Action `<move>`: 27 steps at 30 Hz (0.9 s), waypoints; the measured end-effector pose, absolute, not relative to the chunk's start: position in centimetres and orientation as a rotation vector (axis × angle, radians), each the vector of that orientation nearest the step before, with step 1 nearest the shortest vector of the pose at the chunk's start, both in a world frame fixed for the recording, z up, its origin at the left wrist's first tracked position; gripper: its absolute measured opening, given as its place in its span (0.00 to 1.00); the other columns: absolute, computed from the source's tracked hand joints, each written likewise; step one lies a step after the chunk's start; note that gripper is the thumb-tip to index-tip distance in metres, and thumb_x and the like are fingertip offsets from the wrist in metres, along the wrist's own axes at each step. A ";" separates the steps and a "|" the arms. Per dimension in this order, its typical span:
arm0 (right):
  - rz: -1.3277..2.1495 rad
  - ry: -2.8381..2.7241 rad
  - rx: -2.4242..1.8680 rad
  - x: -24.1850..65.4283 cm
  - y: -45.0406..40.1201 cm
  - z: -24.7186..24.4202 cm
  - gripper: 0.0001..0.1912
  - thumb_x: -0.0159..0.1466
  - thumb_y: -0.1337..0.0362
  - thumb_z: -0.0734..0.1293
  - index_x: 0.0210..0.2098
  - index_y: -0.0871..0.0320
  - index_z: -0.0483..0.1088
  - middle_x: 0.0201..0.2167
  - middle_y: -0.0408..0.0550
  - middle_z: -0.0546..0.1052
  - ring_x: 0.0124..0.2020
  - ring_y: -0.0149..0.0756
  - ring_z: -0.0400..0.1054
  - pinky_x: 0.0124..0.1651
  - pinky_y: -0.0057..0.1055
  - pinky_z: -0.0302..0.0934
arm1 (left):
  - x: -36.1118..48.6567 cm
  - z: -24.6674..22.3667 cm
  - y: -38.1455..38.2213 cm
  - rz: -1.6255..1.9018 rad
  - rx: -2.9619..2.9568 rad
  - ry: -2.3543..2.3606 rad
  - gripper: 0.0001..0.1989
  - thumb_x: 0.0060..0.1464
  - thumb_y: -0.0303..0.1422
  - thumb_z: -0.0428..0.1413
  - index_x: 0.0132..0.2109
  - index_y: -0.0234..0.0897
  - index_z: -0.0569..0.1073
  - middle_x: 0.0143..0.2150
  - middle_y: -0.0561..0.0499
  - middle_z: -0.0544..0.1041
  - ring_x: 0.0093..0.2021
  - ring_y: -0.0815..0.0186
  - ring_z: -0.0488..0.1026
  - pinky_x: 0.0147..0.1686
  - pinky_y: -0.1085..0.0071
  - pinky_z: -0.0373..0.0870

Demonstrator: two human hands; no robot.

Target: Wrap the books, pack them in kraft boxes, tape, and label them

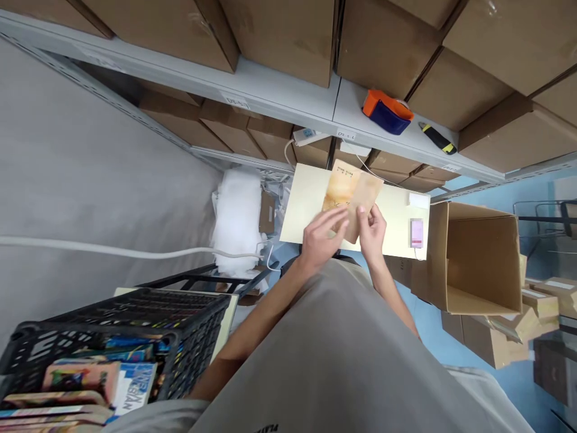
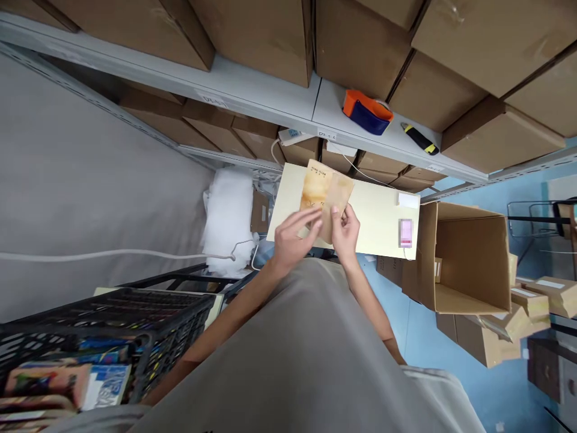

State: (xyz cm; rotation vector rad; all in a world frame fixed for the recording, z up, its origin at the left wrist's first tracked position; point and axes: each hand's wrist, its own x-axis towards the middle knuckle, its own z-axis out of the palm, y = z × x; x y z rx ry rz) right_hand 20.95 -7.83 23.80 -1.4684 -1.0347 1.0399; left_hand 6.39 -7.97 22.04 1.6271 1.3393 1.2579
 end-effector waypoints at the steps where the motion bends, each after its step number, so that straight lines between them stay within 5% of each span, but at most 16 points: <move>1: 1.073 -1.018 -1.454 21.3 -7.7 23.8 0.36 0.71 0.30 0.69 0.60 0.53 0.78 0.54 0.56 0.88 0.59 0.53 0.83 0.61 0.48 0.81 | 5.5 21.8 -7.5 1.274 1.545 1.392 0.20 0.71 0.48 0.64 0.60 0.43 0.86 0.66 0.40 0.85 0.68 0.51 0.81 0.73 0.51 0.75; 5: 1.202 -1.037 -1.428 22.6 -7.6 24.1 0.37 0.69 0.30 0.72 0.62 0.51 0.78 0.52 0.53 0.89 0.60 0.55 0.83 0.61 0.52 0.82 | 2.1 20.6 -5.8 1.151 1.008 1.228 0.36 0.60 0.61 0.70 0.61 0.38 0.85 0.65 0.35 0.85 0.69 0.43 0.80 0.69 0.47 0.80; 9: 1.257 -1.096 -1.425 22.9 -7.9 24.2 0.37 0.70 0.29 0.71 0.62 0.51 0.78 0.52 0.52 0.90 0.60 0.54 0.84 0.61 0.53 0.83 | 0.8 20.2 -5.5 0.922 0.672 0.904 0.34 0.54 0.60 0.74 0.52 0.34 0.89 0.50 0.37 0.90 0.55 0.45 0.89 0.54 0.54 0.88; 13: 1.259 -1.059 -1.441 22.8 -7.9 23.7 0.38 0.70 0.29 0.71 0.63 0.52 0.78 0.55 0.54 0.89 0.62 0.55 0.83 0.63 0.54 0.82 | 1.4 20.1 -6.1 0.933 0.596 0.943 0.35 0.44 0.57 0.80 0.49 0.34 0.89 0.47 0.39 0.91 0.48 0.47 0.90 0.46 0.58 0.90; 20: 0.874 -1.077 -1.588 22.6 -8.3 23.5 0.43 0.72 0.32 0.70 0.75 0.50 0.70 0.75 0.59 0.76 0.75 0.56 0.73 0.76 0.59 0.72 | 2.8 20.7 -6.5 1.162 0.705 1.089 0.36 0.49 0.61 0.76 0.52 0.35 0.89 0.51 0.39 0.91 0.57 0.43 0.88 0.59 0.49 0.87; 27: 1.053 -1.177 -1.479 18.2 -9.9 24.8 0.36 0.73 0.37 0.74 0.72 0.47 0.75 0.72 0.53 0.79 0.73 0.53 0.75 0.70 0.53 0.79 | 4.0 23.4 -7.6 1.225 0.988 1.227 0.30 0.65 0.58 0.67 0.58 0.38 0.89 0.58 0.43 0.89 0.58 0.45 0.88 0.64 0.48 0.86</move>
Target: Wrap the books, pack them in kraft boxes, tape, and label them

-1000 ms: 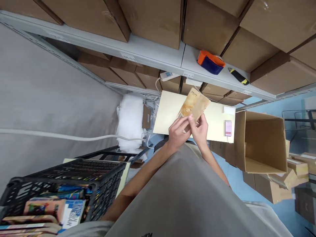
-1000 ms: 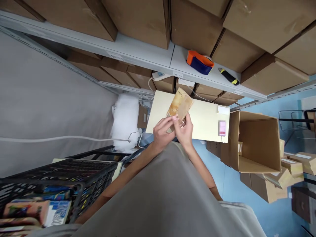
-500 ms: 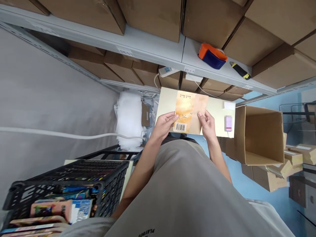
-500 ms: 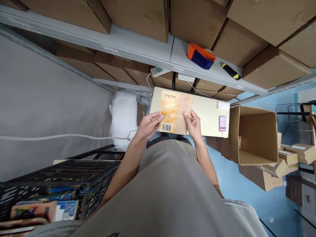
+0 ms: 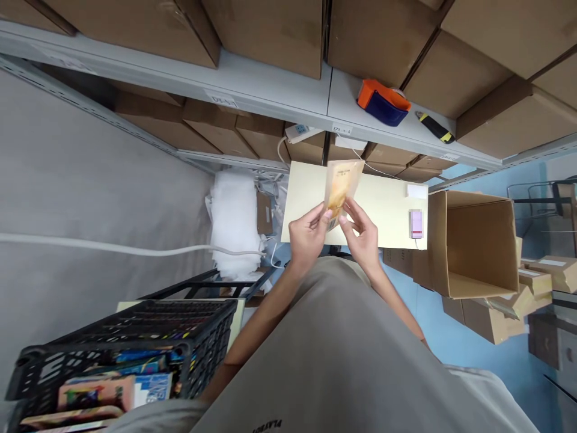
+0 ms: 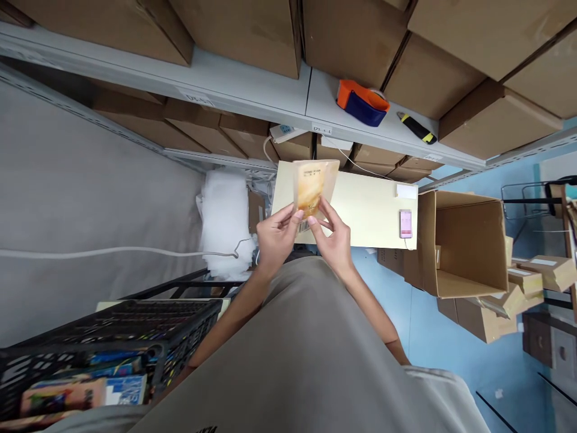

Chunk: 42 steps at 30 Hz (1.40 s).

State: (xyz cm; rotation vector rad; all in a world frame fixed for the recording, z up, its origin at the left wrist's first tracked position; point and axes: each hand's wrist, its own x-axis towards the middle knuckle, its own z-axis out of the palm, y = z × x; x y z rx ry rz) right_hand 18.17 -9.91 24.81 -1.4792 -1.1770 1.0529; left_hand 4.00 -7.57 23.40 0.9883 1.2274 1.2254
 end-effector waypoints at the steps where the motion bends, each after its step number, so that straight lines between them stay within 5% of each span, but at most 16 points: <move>1: 1.046 -1.172 -1.481 17.6 -9.9 24.9 0.36 0.72 0.37 0.74 0.71 0.47 0.75 0.71 0.53 0.80 0.72 0.53 0.76 0.69 0.52 0.79 | 4.4 23.8 -8.0 1.212 1.043 1.243 0.27 0.66 0.56 0.67 0.58 0.39 0.89 0.58 0.44 0.89 0.59 0.45 0.88 0.65 0.48 0.85; 7: 0.967 -1.072 -1.590 19.0 -8.5 24.0 0.31 0.74 0.33 0.69 0.53 0.54 0.80 0.47 0.51 0.89 0.50 0.46 0.85 0.53 0.41 0.82 | 5.9 24.9 -9.6 1.066 1.235 1.153 0.20 0.68 0.45 0.66 0.62 0.45 0.87 0.65 0.46 0.86 0.66 0.48 0.85 0.70 0.50 0.82; 12: 1.172 -0.935 -1.503 21.8 -7.6 23.5 0.32 0.70 0.32 0.72 0.55 0.52 0.79 0.48 0.51 0.90 0.55 0.53 0.85 0.56 0.49 0.84 | 3.7 23.5 -7.9 1.177 1.105 1.244 0.25 0.71 0.49 0.64 0.65 0.41 0.83 0.71 0.39 0.81 0.65 0.50 0.85 0.64 0.54 0.85; 17: 1.306 -0.812 -1.414 21.8 -7.7 24.0 0.35 0.63 0.30 0.77 0.53 0.52 0.81 0.47 0.50 0.91 0.56 0.57 0.86 0.55 0.53 0.85 | 1.7 21.8 -5.8 1.135 0.921 1.167 0.37 0.56 0.54 0.75 0.64 0.37 0.83 0.68 0.36 0.83 0.68 0.45 0.82 0.67 0.53 0.82; 24: 1.455 -0.750 -1.347 21.0 -7.8 24.6 0.35 0.62 0.32 0.80 0.55 0.52 0.83 0.51 0.49 0.91 0.60 0.57 0.85 0.60 0.52 0.84 | 4.2 22.1 -6.6 0.946 0.416 0.929 0.33 0.45 0.55 0.80 0.48 0.34 0.88 0.45 0.40 0.90 0.57 0.42 0.88 0.59 0.50 0.86; 28: 1.207 -0.898 -1.454 21.7 -7.8 23.6 0.44 0.66 0.30 0.75 0.69 0.52 0.77 0.67 0.55 0.84 0.73 0.58 0.75 0.75 0.58 0.73 | 4.7 21.2 -6.5 1.035 0.441 1.023 0.31 0.43 0.55 0.80 0.44 0.35 0.87 0.40 0.43 0.89 0.49 0.49 0.88 0.52 0.57 0.87; 31: 0.943 -0.991 -1.523 21.2 -8.2 22.9 0.47 0.69 0.30 0.73 0.77 0.49 0.69 0.79 0.57 0.72 0.80 0.57 0.66 0.82 0.61 0.62 | 4.6 20.4 -6.2 1.140 0.655 1.214 0.28 0.48 0.57 0.77 0.39 0.35 0.86 0.36 0.48 0.87 0.40 0.58 0.85 0.43 0.66 0.83; 34: 1.026 -1.049 -1.467 19.1 -8.8 22.6 0.46 0.69 0.32 0.74 0.77 0.49 0.69 0.77 0.57 0.73 0.78 0.56 0.68 0.80 0.58 0.66 | 5.1 20.1 -6.5 1.140 0.983 1.382 0.25 0.62 0.56 0.68 0.37 0.36 0.85 0.32 0.49 0.84 0.37 0.59 0.83 0.41 0.67 0.81; 36: 1.079 -1.073 -1.458 17.6 -9.0 22.5 0.45 0.68 0.33 0.76 0.74 0.50 0.72 0.73 0.56 0.78 0.74 0.55 0.74 0.76 0.54 0.72 | 5.7 20.1 -7.2 1.112 1.207 1.383 0.21 0.68 0.52 0.64 0.45 0.38 0.87 0.38 0.47 0.87 0.45 0.54 0.86 0.50 0.62 0.84; 38: 1.047 -1.036 -1.510 16.9 -8.7 22.4 0.39 0.68 0.34 0.76 0.68 0.52 0.76 0.66 0.55 0.83 0.67 0.53 0.79 0.71 0.50 0.75 | 6.1 19.9 -7.9 1.089 1.463 1.268 0.23 0.68 0.48 0.63 0.61 0.40 0.85 0.55 0.43 0.89 0.62 0.49 0.84 0.66 0.55 0.80; 42: 1.016 -0.867 -1.544 18.9 -7.4 22.3 0.30 0.67 0.34 0.75 0.50 0.55 0.81 0.50 0.53 0.89 0.56 0.51 0.83 0.62 0.46 0.80 | 5.2 19.0 -8.1 1.025 1.790 1.073 0.40 0.67 0.48 0.64 0.80 0.40 0.69 0.81 0.39 0.70 0.85 0.44 0.60 0.83 0.43 0.60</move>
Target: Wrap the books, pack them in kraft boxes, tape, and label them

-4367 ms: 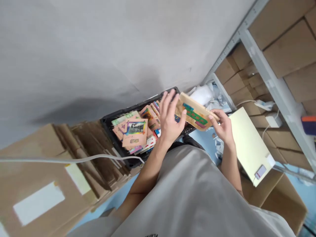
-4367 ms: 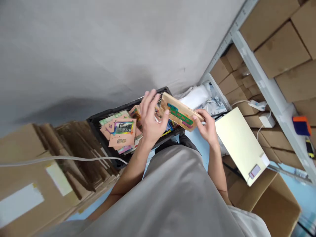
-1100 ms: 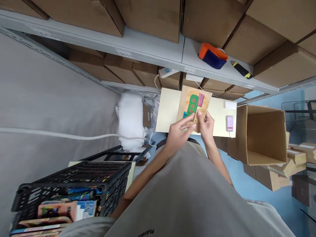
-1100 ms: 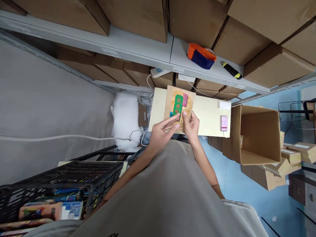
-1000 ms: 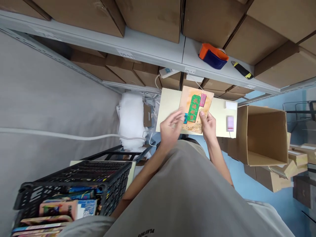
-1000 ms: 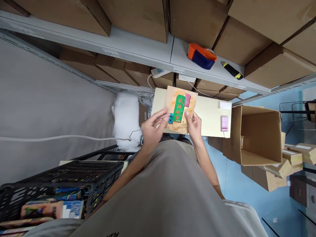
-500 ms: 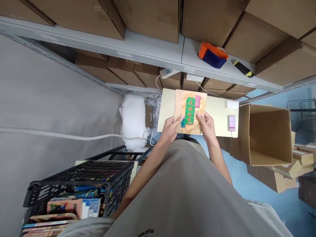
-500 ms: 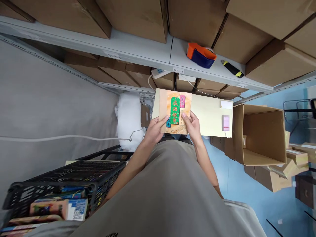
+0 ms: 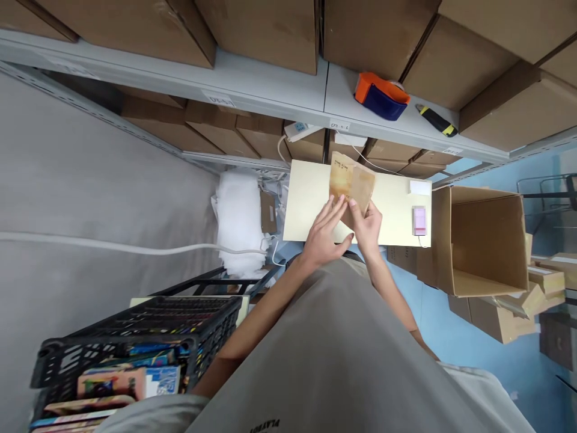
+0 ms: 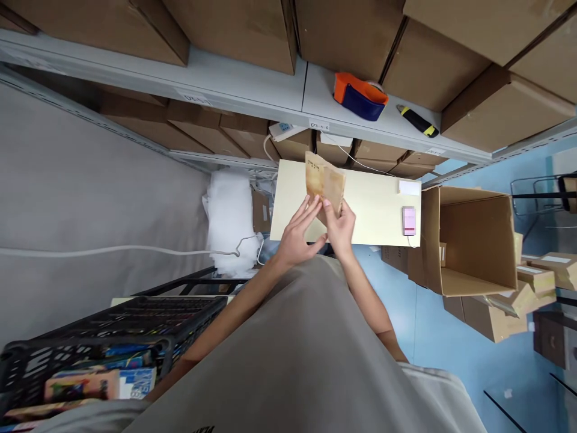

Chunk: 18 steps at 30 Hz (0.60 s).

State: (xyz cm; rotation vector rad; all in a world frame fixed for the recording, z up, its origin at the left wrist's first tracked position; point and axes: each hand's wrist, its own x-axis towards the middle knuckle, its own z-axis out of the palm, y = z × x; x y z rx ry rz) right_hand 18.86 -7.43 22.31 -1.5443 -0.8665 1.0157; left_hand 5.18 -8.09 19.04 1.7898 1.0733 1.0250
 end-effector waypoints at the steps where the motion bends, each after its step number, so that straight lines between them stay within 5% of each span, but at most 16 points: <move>1: 1.058 -0.840 -1.521 19.7 -7.2 22.3 0.30 0.66 0.34 0.77 0.48 0.55 0.81 0.49 0.53 0.89 0.55 0.51 0.84 0.60 0.45 0.80 | 4.7 18.8 -7.8 1.036 1.763 1.116 0.42 0.67 0.50 0.64 0.81 0.40 0.67 0.83 0.39 0.66 0.86 0.43 0.56 0.84 0.42 0.57; 5: 1.281 -0.762 -1.420 21.9 -7.2 22.5 0.33 0.60 0.36 0.82 0.51 0.54 0.81 0.50 0.53 0.90 0.53 0.52 0.86 0.56 0.45 0.82 | 2.7 18.1 -6.0 1.089 1.273 1.177 0.49 0.64 0.60 0.66 0.81 0.40 0.65 0.84 0.35 0.63 0.85 0.40 0.58 0.81 0.42 0.63; 10: 1.407 -0.695 -1.370 21.9 -7.7 22.2 0.33 0.57 0.37 0.84 0.50 0.53 0.81 0.50 0.53 0.91 0.52 0.53 0.87 0.55 0.47 0.84 | 2.1 19.2 -5.1 0.892 0.821 0.880 0.41 0.56 0.62 0.72 0.63 0.34 0.84 0.61 0.35 0.87 0.67 0.39 0.83 0.65 0.47 0.83; 14: 1.454 -0.696 -1.364 22.1 -7.0 20.8 0.34 0.59 0.36 0.82 0.52 0.54 0.81 0.52 0.55 0.90 0.57 0.56 0.86 0.62 0.53 0.82 | 2.9 20.1 -5.5 0.942 0.758 0.923 0.35 0.55 0.59 0.74 0.56 0.34 0.86 0.52 0.39 0.90 0.55 0.46 0.88 0.58 0.51 0.86; 18: 1.262 -0.835 -1.491 22.4 -6.5 19.3 0.41 0.62 0.33 0.79 0.63 0.55 0.79 0.69 0.61 0.81 0.73 0.59 0.74 0.77 0.60 0.70 | 3.8 20.1 -5.6 1.055 0.849 1.061 0.35 0.58 0.63 0.70 0.55 0.35 0.86 0.52 0.40 0.90 0.54 0.49 0.87 0.57 0.56 0.85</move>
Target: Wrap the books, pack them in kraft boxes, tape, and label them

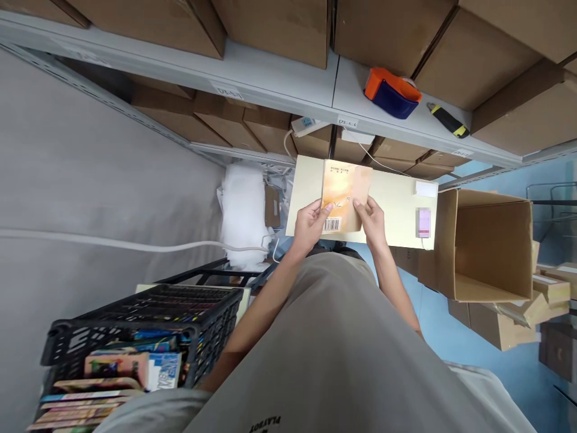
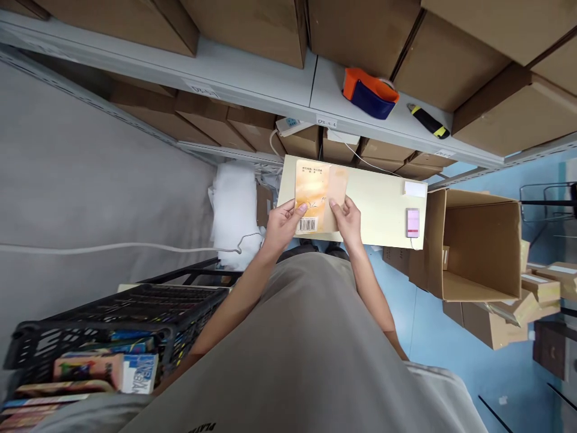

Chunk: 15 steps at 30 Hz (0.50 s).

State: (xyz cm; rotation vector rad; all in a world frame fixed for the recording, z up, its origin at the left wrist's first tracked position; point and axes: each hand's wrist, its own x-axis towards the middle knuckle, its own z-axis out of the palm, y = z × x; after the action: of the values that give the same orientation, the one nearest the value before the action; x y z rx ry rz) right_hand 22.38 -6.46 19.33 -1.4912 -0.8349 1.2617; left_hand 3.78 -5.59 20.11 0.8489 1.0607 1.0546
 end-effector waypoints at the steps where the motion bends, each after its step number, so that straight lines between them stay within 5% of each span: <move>1: 1.185 -0.873 -1.524 22.2 -6.5 19.2 0.44 0.63 0.32 0.79 0.67 0.55 0.77 0.73 0.61 0.77 0.77 0.59 0.70 0.80 0.60 0.65 | 3.9 20.1 -5.6 1.078 0.903 1.130 0.35 0.60 0.63 0.68 0.56 0.35 0.86 0.52 0.41 0.90 0.55 0.49 0.87 0.57 0.57 0.84; 4: 1.152 -0.941 -1.509 20.9 -7.0 19.4 0.50 0.63 0.30 0.77 0.73 0.53 0.72 0.78 0.60 0.71 0.79 0.57 0.68 0.81 0.57 0.64 | 4.6 20.2 -6.0 1.070 1.113 1.365 0.31 0.69 0.59 0.62 0.59 0.35 0.86 0.51 0.42 0.90 0.55 0.49 0.87 0.56 0.61 0.83; 8: 1.253 -0.960 -1.429 18.8 -7.6 20.8 0.45 0.62 0.32 0.79 0.68 0.52 0.77 0.68 0.54 0.82 0.69 0.53 0.77 0.73 0.49 0.74 | 5.9 20.4 -7.3 1.017 1.413 1.365 0.25 0.70 0.49 0.63 0.66 0.43 0.84 0.62 0.44 0.88 0.65 0.47 0.84 0.66 0.57 0.81; 12: 1.171 -0.850 -1.491 19.7 -7.1 21.7 0.35 0.64 0.32 0.77 0.55 0.53 0.83 0.52 0.51 0.89 0.57 0.51 0.84 0.64 0.48 0.81 | 5.4 19.6 -7.3 1.000 1.502 1.159 0.31 0.69 0.50 0.64 0.72 0.44 0.79 0.73 0.44 0.80 0.73 0.49 0.78 0.70 0.54 0.81; 15: 1.287 -0.792 -1.448 21.4 -6.6 21.8 0.35 0.63 0.31 0.77 0.55 0.52 0.82 0.50 0.51 0.90 0.58 0.54 0.84 0.60 0.52 0.82 | 3.5 18.4 -6.0 1.087 1.398 1.340 0.38 0.65 0.54 0.67 0.75 0.42 0.75 0.79 0.39 0.73 0.79 0.48 0.70 0.75 0.50 0.75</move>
State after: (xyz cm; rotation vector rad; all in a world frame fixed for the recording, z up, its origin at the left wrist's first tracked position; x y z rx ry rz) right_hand 21.38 -6.64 21.85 -1.4483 -0.7923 1.2866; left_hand 3.54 -5.96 18.41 1.3984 1.3404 1.0874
